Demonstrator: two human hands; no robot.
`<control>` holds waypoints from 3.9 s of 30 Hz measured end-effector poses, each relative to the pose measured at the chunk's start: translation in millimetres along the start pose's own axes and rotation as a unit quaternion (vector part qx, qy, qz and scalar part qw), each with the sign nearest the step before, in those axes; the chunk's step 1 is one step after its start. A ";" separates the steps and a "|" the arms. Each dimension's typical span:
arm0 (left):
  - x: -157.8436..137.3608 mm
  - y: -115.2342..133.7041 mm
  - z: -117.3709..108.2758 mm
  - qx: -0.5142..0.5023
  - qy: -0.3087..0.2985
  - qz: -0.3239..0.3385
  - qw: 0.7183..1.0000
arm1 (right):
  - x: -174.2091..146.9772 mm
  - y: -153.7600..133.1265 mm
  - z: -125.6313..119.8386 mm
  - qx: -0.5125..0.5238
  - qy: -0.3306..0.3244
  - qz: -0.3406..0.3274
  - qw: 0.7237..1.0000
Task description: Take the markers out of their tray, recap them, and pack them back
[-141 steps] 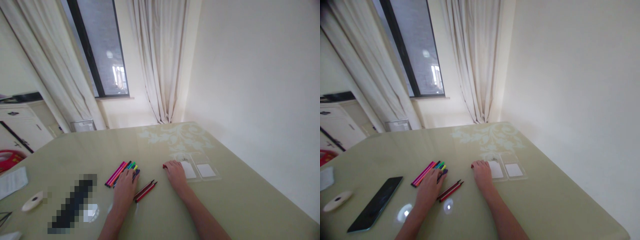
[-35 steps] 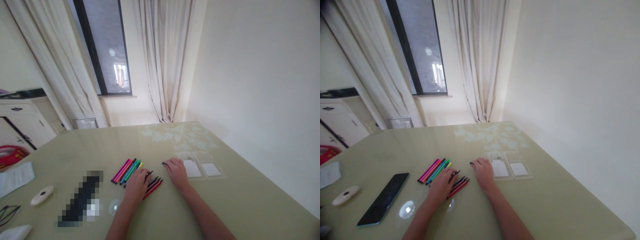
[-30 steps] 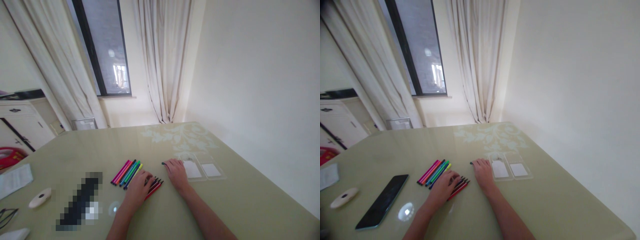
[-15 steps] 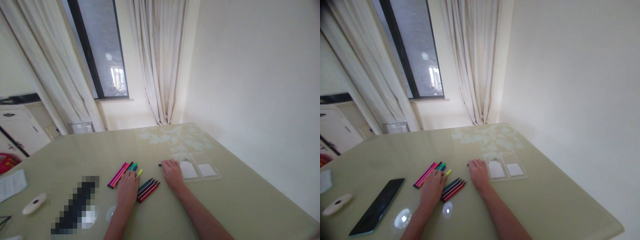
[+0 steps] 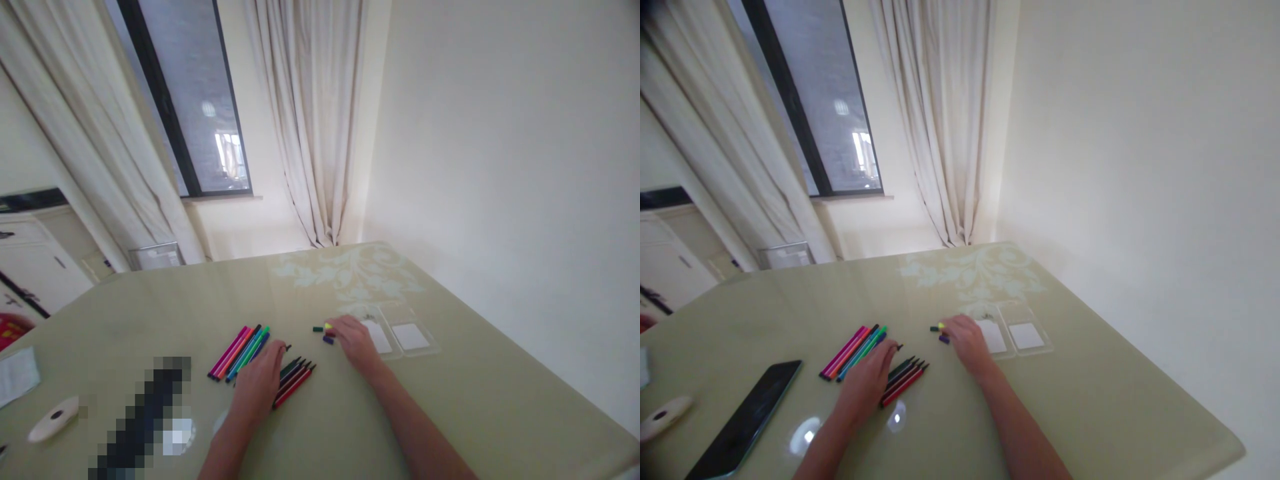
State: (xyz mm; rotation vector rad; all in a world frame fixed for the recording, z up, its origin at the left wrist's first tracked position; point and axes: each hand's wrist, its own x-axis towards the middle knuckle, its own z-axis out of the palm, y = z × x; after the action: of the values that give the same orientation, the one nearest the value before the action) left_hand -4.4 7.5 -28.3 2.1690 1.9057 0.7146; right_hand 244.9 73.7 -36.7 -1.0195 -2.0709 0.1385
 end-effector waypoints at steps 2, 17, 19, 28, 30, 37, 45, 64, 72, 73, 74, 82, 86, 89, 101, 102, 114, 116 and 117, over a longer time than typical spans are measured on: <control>1.9 -7.3 -4.4 0.015 0.049 -0.026 0.998 | 1.0 8.5 -7.5 -0.018 0.051 0.051 0.997; 4.4 -24.4 -0.4 0.116 0.084 -0.093 0.985 | 5.1 -23.8 27.9 -0.112 -0.097 0.086 0.985; 3.6 -29.2 -1.2 0.152 0.088 -0.123 0.977 | 4.8 -22.5 28.2 -0.112 -0.102 0.076 0.986; 5.2 -28.2 1.8 0.144 0.077 -0.063 0.985 | 4.8 -22.2 25.9 -0.121 -0.067 0.052 0.989; 7.5 -21.1 4.9 0.102 0.078 -0.020 0.992 | 3.1 -26.7 25.2 -0.103 -0.038 0.025 0.994; 0.0 11.8 11.7 0.005 0.000 0.091 0.996 | -4.4 -33.9 29.9 -0.069 -0.062 -0.117 0.989; 2.7 -14.8 -10.2 0.117 0.057 -0.095 0.987 | -0.5 10.0 -10.7 -0.077 0.077 0.041 0.993; 2.4 -33.4 -8.3 0.164 0.078 -0.128 0.975 | -2.2 0.7 -17.4 -0.213 -0.122 0.183 0.952; 1.2 -39.1 -3.8 0.147 0.036 -0.155 0.976 | 0.6 -16.4 -11.1 -0.147 -0.056 0.150 0.976; 1.1 -40.3 -2.9 0.149 0.039 -0.153 0.976 | 0.3 -20.2 -8.3 -0.136 -0.054 0.133 0.980; 1.1 -41.5 -2.3 0.153 0.043 -0.148 0.976 | -0.3 -24.1 -5.1 -0.127 -0.056 0.117 0.983; 7.3 -26.7 4.0 0.072 0.079 0.031 0.994 | -4.9 -47.7 9.3 -0.065 -0.082 -0.005 0.994; 2.8 -0.8 14.5 0.020 0.046 0.126 0.991 | -5.5 -49.4 11.0 -0.064 -0.100 -0.053 0.991; -1.1 11.0 14.3 0.023 0.011 0.132 0.991 | -3.5 -42.4 4.5 -0.053 -0.117 -0.076 0.989; 2.8 -30.3 -18.9 0.195 0.028 -0.117 0.973 | 1.9 3.3 -37.0 -0.132 -0.130 0.112 0.976; 2.3 -27.7 -19.8 0.198 0.017 -0.125 0.972 | 1.6 1.3 -34.0 -0.138 -0.146 0.109 0.974; 2.2 -24.5 -16.4 0.120 0.018 -0.121 0.985 | -2.9 0.7 -24.4 -0.169 -0.149 0.147 0.963; 1.8 -31.4 -17.0 0.153 0.056 -0.153 0.975 | -3.3 0.5 -23.2 -0.171 -0.145 0.148 0.963; 1.2 -35.1 -17.3 0.170 0.063 -0.166 0.969 | -3.4 0.5 -22.5 -0.171 -0.144 0.148 0.963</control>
State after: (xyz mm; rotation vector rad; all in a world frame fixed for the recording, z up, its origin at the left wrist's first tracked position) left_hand -43.4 11.5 -27.9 1.9305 2.5374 0.5033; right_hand 262.3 66.4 -24.0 -1.6026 -2.2371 0.0845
